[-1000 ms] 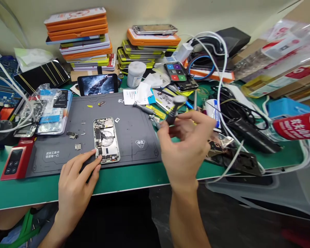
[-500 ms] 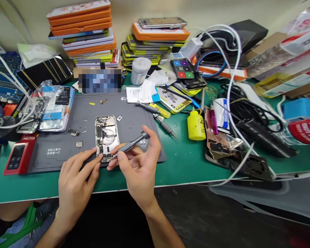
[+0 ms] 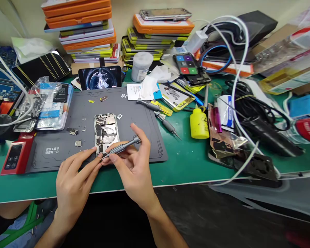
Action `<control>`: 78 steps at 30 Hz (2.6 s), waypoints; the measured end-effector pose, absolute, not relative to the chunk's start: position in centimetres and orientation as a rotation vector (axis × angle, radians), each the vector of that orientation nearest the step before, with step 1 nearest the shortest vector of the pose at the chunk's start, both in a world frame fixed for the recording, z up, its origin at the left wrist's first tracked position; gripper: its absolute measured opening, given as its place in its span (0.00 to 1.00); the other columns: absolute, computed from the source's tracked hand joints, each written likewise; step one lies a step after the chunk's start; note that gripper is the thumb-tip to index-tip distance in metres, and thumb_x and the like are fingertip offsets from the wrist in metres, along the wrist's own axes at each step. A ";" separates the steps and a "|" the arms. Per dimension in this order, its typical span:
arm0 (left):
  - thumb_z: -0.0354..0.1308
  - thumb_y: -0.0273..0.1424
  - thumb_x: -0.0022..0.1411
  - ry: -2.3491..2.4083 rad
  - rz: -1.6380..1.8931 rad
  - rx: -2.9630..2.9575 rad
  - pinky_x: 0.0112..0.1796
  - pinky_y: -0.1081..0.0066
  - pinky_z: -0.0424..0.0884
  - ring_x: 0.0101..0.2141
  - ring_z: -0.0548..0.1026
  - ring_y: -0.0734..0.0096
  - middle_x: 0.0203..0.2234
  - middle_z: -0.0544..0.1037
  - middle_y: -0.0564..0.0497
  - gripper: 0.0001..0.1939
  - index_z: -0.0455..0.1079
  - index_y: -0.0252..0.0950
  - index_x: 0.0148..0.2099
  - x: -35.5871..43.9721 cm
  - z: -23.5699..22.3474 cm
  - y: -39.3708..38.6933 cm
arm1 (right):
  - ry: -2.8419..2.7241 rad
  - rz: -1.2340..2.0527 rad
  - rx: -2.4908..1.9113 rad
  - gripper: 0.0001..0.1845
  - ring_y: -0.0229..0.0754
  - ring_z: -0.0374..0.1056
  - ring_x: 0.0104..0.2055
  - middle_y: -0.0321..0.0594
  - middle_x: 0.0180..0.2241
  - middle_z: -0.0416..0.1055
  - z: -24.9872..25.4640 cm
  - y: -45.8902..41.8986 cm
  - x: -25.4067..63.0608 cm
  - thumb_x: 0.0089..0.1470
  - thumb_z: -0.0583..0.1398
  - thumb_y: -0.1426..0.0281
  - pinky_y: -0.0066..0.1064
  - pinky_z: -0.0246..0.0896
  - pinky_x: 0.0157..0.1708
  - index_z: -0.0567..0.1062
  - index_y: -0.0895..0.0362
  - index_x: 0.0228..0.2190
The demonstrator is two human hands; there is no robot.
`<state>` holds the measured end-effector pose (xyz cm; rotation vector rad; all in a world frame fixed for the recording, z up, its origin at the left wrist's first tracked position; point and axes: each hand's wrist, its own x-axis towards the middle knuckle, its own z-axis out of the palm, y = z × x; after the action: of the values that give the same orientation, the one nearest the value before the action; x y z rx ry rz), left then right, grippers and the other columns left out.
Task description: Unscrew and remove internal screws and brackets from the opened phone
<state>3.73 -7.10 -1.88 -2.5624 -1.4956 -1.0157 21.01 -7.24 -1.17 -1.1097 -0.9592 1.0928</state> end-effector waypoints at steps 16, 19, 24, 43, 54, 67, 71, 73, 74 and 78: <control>0.64 0.26 0.74 -1.490 -1.002 -2.533 0.47 0.60 0.74 0.51 0.82 0.57 0.54 0.86 0.47 0.11 0.81 0.39 0.55 3.8 -1.7 -7.1 | -1.013 1.097 -1.073 0.32 0.51 0.83 0.40 0.38 0.41 0.79 -1.6 -7.4 21.1 0.70 0.64 0.66 0.52 0.86 0.39 0.57 0.40 0.67; 0.65 0.25 0.74 -1.490 -1.006 -2.536 0.48 0.60 0.74 0.51 0.82 0.56 0.54 0.86 0.46 0.11 0.81 0.39 0.56 3.8 -1.6 -7.1 | -0.993 1.126 -1.059 0.32 0.50 0.83 0.40 0.38 0.41 0.80 -1.7 -7.5 21.1 0.70 0.65 0.66 0.51 0.86 0.40 0.57 0.40 0.67; 0.64 0.25 0.74 -1.476 -1.004 -2.545 0.49 0.60 0.74 0.51 0.81 0.56 0.54 0.86 0.46 0.11 0.80 0.38 0.56 3.7 -1.5 -7.0 | -0.965 1.167 -1.016 0.32 0.49 0.84 0.43 0.38 0.43 0.81 -1.7 -7.5 21.1 0.69 0.65 0.67 0.49 0.87 0.44 0.58 0.42 0.67; 0.64 0.25 0.75 -1.467 -0.999 -2.548 0.48 0.59 0.74 0.52 0.81 0.57 0.54 0.85 0.46 0.11 0.80 0.39 0.56 3.7 -1.6 -7.1 | -1.000 1.162 -1.027 0.32 0.50 0.83 0.45 0.39 0.44 0.81 -1.9 -7.6 21.2 0.69 0.65 0.67 0.51 0.86 0.47 0.59 0.42 0.67; 0.65 0.31 0.75 -1.499 -0.962 -2.588 0.50 0.59 0.72 0.54 0.80 0.55 0.56 0.84 0.43 0.09 0.79 0.37 0.55 3.8 -1.4 -7.0 | -0.947 1.180 -0.968 0.32 0.50 0.83 0.44 0.40 0.43 0.81 -1.6 -7.4 21.4 0.71 0.63 0.67 0.49 0.86 0.42 0.57 0.43 0.68; 0.67 0.27 0.73 -1.485 -1.006 -2.582 0.50 0.59 0.72 0.53 0.80 0.54 0.55 0.84 0.43 0.09 0.79 0.35 0.54 4.0 -1.5 -7.1 | -1.073 0.971 -0.945 0.31 0.45 0.83 0.36 0.41 0.40 0.83 -2.5 -7.2 21.4 0.74 0.59 0.71 0.38 0.87 0.32 0.57 0.46 0.72; 0.67 0.25 0.72 -1.482 -1.012 -2.580 0.50 0.60 0.72 0.53 0.80 0.56 0.54 0.84 0.44 0.10 0.79 0.35 0.55 4.0 -1.6 -7.0 | -1.150 0.686 -0.968 0.37 0.43 0.80 0.35 0.41 0.41 0.80 -2.6 -6.6 21.3 0.73 0.57 0.75 0.35 0.86 0.31 0.53 0.45 0.75; 0.67 0.24 0.72 -1.475 -1.008 -2.581 0.50 0.60 0.72 0.53 0.80 0.56 0.55 0.84 0.44 0.11 0.80 0.36 0.55 4.0 -1.7 -6.9 | -1.207 0.484 -0.976 0.42 0.42 0.78 0.35 0.41 0.41 0.78 -2.7 -6.1 21.3 0.70 0.58 0.78 0.33 0.84 0.30 0.51 0.44 0.76; 0.67 0.24 0.72 -1.467 -1.009 -2.580 0.50 0.60 0.72 0.53 0.79 0.55 0.55 0.84 0.45 0.12 0.80 0.36 0.56 4.0 -1.8 -6.9 | -1.255 0.403 -0.980 0.43 0.41 0.77 0.35 0.41 0.41 0.77 -2.8 -5.9 21.3 0.69 0.59 0.79 0.32 0.84 0.30 0.51 0.44 0.76; 0.66 0.22 0.72 -1.427 -1.051 -2.564 0.48 0.60 0.72 0.52 0.80 0.56 0.54 0.85 0.45 0.13 0.80 0.37 0.56 3.8 -2.1 -6.9 | -1.467 0.272 -1.008 0.44 0.42 0.79 0.39 0.43 0.46 0.76 -3.4 -5.4 21.3 0.68 0.58 0.81 0.37 0.86 0.34 0.51 0.42 0.75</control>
<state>3.81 -6.93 -2.06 -2.5643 -1.4270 -1.0509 21.35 -5.37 -3.35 -1.0084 -1.4674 0.2723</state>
